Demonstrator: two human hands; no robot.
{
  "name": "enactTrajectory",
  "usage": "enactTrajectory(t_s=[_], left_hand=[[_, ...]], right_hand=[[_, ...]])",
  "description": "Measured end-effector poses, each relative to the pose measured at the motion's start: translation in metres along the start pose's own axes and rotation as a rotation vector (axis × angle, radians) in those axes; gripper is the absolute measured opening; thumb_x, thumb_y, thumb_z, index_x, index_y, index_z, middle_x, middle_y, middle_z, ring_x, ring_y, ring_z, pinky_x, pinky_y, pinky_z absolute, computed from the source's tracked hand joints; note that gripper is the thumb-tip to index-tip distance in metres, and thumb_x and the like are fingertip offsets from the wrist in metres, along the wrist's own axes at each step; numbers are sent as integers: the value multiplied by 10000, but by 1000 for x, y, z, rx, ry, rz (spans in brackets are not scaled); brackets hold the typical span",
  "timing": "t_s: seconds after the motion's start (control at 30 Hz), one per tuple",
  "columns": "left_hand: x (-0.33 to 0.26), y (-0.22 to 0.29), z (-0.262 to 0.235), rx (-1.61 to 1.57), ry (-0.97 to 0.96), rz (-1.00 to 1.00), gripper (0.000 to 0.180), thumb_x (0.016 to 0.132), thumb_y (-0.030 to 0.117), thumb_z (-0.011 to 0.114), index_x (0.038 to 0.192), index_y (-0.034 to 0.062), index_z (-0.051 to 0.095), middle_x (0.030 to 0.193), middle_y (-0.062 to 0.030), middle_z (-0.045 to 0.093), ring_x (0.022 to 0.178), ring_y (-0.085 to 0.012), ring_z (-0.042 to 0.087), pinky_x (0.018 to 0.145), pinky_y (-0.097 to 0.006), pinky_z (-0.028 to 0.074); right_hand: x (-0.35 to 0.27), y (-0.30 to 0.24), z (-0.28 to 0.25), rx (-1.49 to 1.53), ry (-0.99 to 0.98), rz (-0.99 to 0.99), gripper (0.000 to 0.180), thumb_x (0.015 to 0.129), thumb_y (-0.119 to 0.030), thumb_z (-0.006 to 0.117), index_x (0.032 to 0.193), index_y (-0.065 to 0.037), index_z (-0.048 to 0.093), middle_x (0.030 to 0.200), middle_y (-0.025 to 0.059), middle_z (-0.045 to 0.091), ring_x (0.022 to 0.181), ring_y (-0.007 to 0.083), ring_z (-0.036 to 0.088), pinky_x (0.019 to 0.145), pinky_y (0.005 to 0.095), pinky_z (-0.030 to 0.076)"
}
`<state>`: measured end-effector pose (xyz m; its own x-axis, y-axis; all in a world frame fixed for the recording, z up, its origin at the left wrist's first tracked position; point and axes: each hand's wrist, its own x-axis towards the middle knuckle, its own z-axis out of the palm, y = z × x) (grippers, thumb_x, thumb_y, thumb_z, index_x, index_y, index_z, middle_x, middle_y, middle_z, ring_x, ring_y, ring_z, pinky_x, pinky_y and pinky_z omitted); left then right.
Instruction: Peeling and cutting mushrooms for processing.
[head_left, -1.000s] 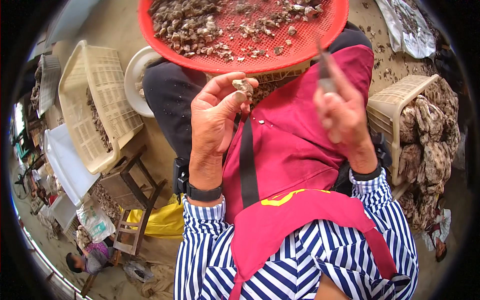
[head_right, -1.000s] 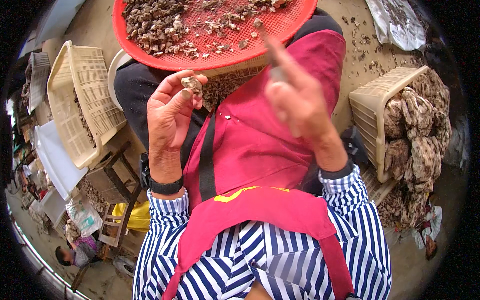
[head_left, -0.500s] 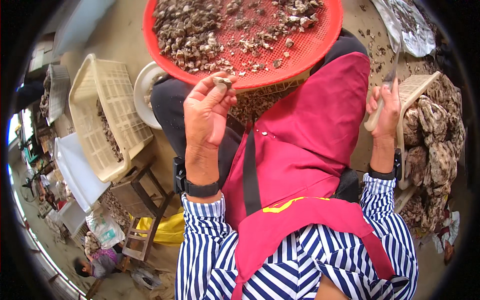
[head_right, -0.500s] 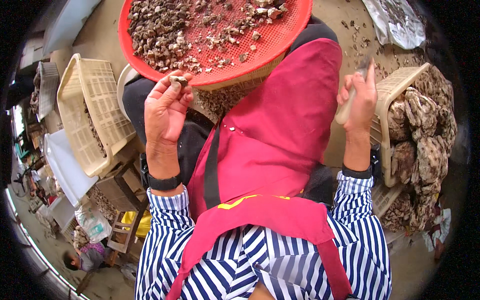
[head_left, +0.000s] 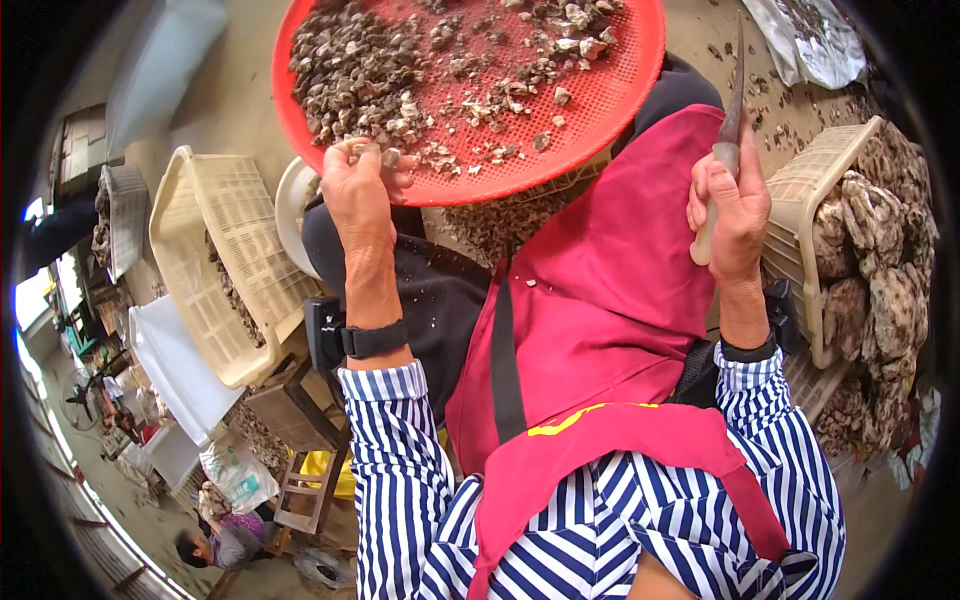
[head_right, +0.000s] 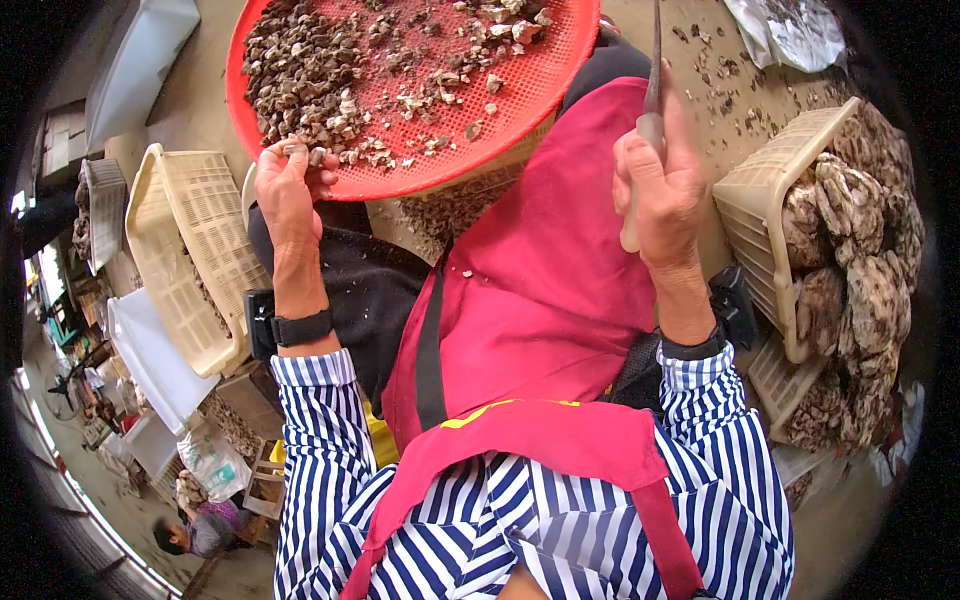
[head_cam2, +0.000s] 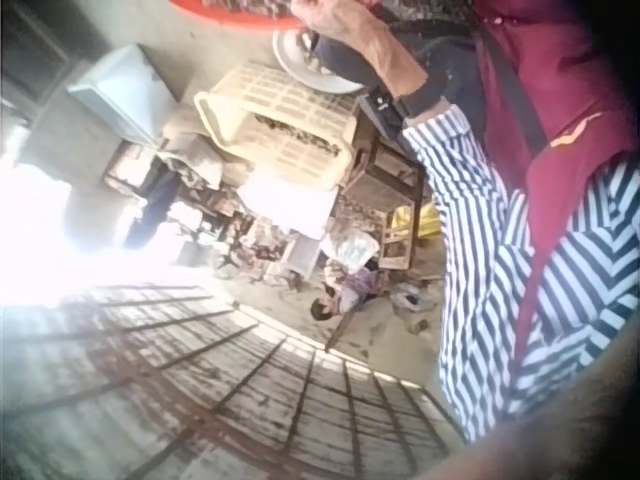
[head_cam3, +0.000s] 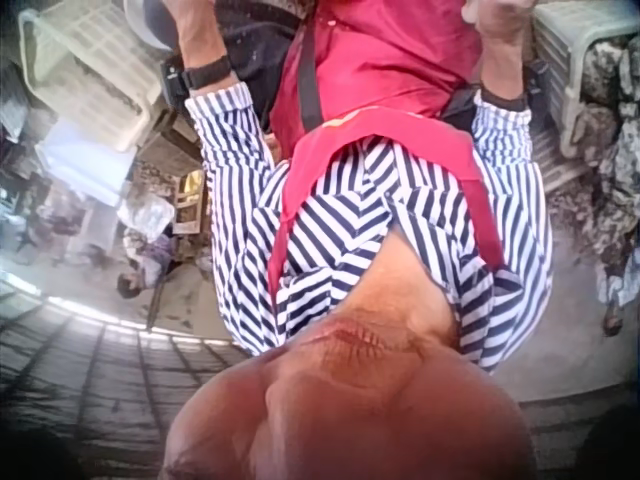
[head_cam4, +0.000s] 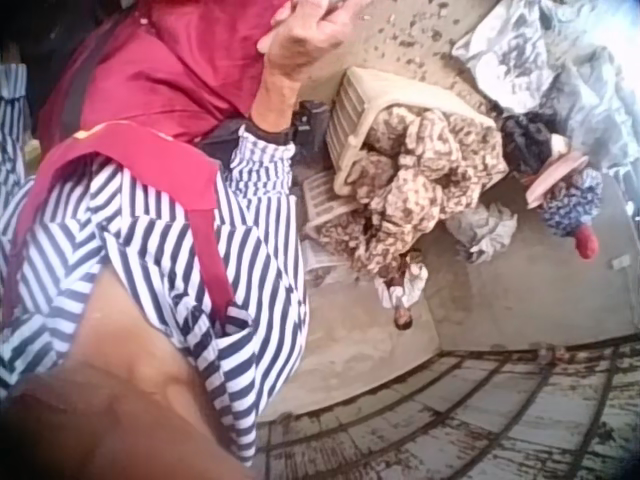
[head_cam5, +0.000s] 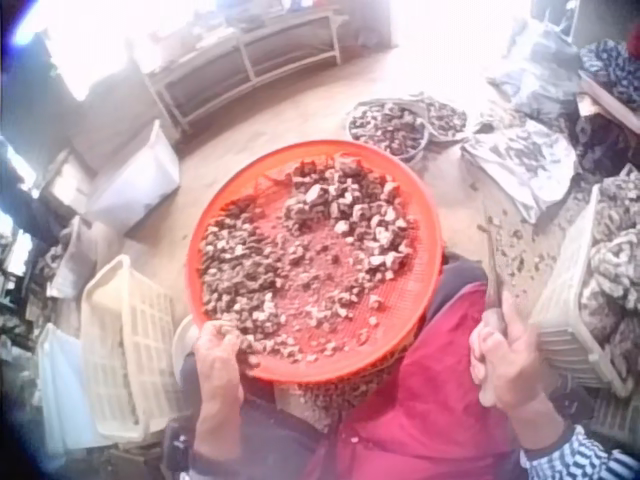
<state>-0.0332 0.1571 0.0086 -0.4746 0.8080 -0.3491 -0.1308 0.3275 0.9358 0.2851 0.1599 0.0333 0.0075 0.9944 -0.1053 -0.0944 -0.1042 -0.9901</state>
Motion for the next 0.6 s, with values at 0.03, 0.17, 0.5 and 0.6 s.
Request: enactTrajectory(t_s=[0.03, 0.17, 0.5, 0.6], left_hand=[[4, -1, 0, 176, 34, 21, 106, 905, 88, 502, 994, 36, 476, 741, -118, 628, 553, -124, 576, 439, -223, 437], [16, -14, 0, 856, 129, 273, 313, 813, 73, 572, 1095, 10, 451, 835, -154, 624, 753, -253, 639, 618, -334, 512], [45, -50, 70, 1106, -248, 680, 196, 741, 37, 609, 935, 59, 629, 908, -157, 580, 836, -329, 587, 749, -393, 477], [50, -54, 72, 1023, -240, 529, 199, 734, 46, 611, 930, 62, 641, 873, -171, 568, 840, -348, 578, 752, -403, 473]], right_hand=[[0, 2, -1, -1, 5, 3, 581, 888, -78, 418, 1426, -41, 201, 623, -38, 382, 465, 31, 336, 403, 161, 322], [2, 4, -6, -25, -82, 32, 566, 932, -132, 425, 1438, -84, 176, 697, 6, 407, 502, 52, 371, 433, 177, 360], [7, -1, 2, -33, 8, 32, 562, 861, -49, 396, 1399, 10, 246, 605, -38, 410, 438, 30, 360, 397, 169, 339], [8, 1, 2, -42, -3, 13, 564, 865, -56, 395, 1402, 13, 235, 603, -41, 405, 441, 31, 361, 397, 173, 343]])
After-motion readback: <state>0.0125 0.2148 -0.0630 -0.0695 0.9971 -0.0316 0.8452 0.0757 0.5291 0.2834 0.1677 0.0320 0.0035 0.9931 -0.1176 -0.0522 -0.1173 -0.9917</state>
